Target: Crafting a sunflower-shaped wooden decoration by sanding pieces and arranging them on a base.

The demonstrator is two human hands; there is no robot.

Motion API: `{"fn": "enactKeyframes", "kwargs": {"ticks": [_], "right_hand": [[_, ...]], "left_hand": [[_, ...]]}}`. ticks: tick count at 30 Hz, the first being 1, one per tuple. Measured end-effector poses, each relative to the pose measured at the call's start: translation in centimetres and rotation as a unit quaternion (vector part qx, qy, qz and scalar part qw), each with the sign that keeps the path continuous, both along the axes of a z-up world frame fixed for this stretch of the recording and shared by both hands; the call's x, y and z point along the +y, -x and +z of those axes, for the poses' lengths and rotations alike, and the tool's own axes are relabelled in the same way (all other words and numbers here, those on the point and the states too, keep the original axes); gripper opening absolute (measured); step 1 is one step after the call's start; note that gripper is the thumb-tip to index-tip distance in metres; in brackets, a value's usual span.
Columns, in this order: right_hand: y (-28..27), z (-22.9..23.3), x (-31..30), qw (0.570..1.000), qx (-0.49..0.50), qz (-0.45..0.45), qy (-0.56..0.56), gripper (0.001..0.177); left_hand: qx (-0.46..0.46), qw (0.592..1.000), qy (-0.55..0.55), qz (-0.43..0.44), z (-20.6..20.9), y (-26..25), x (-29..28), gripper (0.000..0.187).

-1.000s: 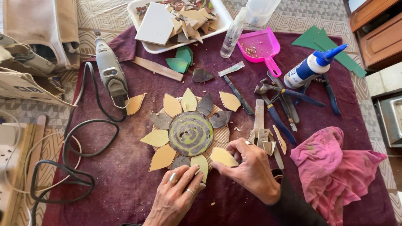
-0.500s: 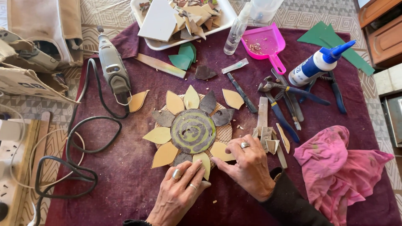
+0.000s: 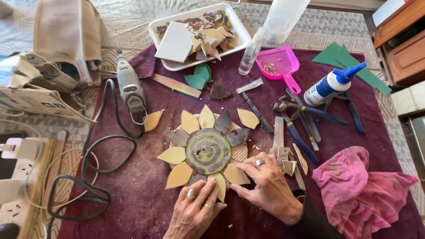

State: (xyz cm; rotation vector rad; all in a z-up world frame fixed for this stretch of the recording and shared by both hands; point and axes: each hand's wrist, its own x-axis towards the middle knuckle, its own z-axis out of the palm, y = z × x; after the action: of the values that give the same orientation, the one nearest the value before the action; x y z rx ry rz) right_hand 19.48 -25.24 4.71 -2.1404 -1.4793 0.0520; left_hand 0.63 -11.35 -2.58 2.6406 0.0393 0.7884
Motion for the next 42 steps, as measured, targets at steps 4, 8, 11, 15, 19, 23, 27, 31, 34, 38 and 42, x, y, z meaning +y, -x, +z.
{"fn": "enactKeyframes", "kwargs": {"ticks": [4, 8, 11, 15, 19, 23, 27, 31, 34, 38, 42], "right_hand": [[-0.4, -0.6, -0.4, 1.0, 0.007, 0.016, 0.023, 0.048], [-0.6, -1.3, -0.7, 1.0, 0.012, 0.026, 0.012, 0.046], [-0.6, -1.3, -0.2, 0.999, 0.018, 0.037, 0.01, 0.047], [-0.8, -0.5, -0.1, 0.999, 0.019, 0.038, 0.03, 0.052], [-1.0, -0.7, 0.0, 0.998, 0.03, 0.046, 0.032, 0.056], [-0.7, -0.7, -0.2, 0.998, 0.044, 0.02, 0.026, 0.047], [-0.7, -0.6, -0.2, 0.998, 0.045, 0.016, 0.027, 0.042], [-0.5, -1.1, -0.3, 0.999, 0.04, 0.014, 0.027, 0.041], [-0.5, -1.0, -0.3, 0.999, 0.038, 0.016, 0.031, 0.04], [-0.7, -0.4, -0.4, 0.998, 0.058, 0.026, 0.024, 0.043], [-2.1, -1.1, -1.2, 0.989, 0.141, -0.032, 0.02, 0.038]], "left_hand": [[-0.004, 1.0, 0.001, 0.002, -0.3, 0.0, 0.0, 0.054], [-0.021, 1.0, 0.001, -0.003, -0.7, -0.3, 0.1, 0.054], [-0.027, 1.0, 0.0, 0.003, -0.7, -0.1, 0.2, 0.055], [-0.03, 1.0, -0.007, 0.001, -1.0, -0.1, -0.1, 0.052], [-0.006, 1.0, -0.002, 0.003, 0.1, -0.2, 0.2, 0.053], [-0.006, 1.0, 0.015, -0.003, 0.5, 0.0, -0.1, 0.053], [0.0, 1.0, 0.015, 0.002, 0.7, -0.2, -0.2, 0.053], [0.005, 1.0, 0.011, 0.002, 0.9, -0.3, -0.2, 0.053], [0.005, 1.0, 0.007, 0.005, 0.9, -0.4, -0.3, 0.053], [0.002, 1.0, 0.012, 0.005, 1.5, -0.3, -0.2, 0.058], [-0.048, 0.998, 0.025, 0.008, 1.7, 0.3, 0.0, 0.055]]}}
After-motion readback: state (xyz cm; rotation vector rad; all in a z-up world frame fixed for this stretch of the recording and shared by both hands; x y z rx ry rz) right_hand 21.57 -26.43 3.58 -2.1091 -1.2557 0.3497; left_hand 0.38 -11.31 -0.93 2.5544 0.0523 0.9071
